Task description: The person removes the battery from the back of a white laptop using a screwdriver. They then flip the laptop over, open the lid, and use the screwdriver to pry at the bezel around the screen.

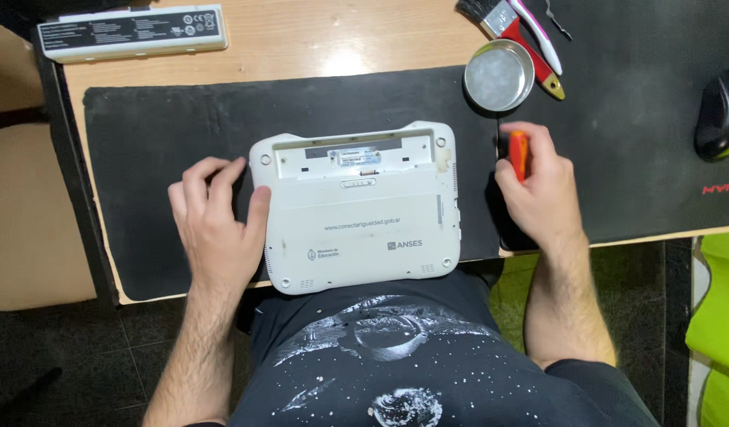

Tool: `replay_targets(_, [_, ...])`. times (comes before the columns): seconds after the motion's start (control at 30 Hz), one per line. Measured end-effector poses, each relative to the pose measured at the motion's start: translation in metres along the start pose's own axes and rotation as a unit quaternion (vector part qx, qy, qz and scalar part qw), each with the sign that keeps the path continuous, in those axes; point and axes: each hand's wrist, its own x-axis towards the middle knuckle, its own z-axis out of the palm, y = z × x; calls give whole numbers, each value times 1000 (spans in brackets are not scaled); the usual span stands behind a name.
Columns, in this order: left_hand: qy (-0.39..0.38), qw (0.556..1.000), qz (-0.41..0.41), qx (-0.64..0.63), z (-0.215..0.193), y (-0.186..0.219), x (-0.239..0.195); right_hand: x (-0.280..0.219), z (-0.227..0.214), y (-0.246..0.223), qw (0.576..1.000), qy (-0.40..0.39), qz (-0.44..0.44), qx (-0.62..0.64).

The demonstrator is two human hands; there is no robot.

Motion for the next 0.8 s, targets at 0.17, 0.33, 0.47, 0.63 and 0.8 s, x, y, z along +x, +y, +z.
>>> replay_targets(0.17, [-13,1000,-5,27,-4,14,-15,12,-3,9,985,33,-85,-143])
replay_targets(0.33, [-21,998,-50,-4,-1,17,-18,-7,12,10,976,130,-110,-136])
replay_targets(0.47, [-23,993,-89,-76,3,16,-12,-34,36,-32,995,76,-68,1])
replay_targets(0.63, [-28,986,-106,-125,13,17,-7,-41,52,-49,997,29,-56,-34])
replay_targets(0.8, [-12,897,-107,-428,17,0,-9,-28,48,-59,997,-20,-38,-70])
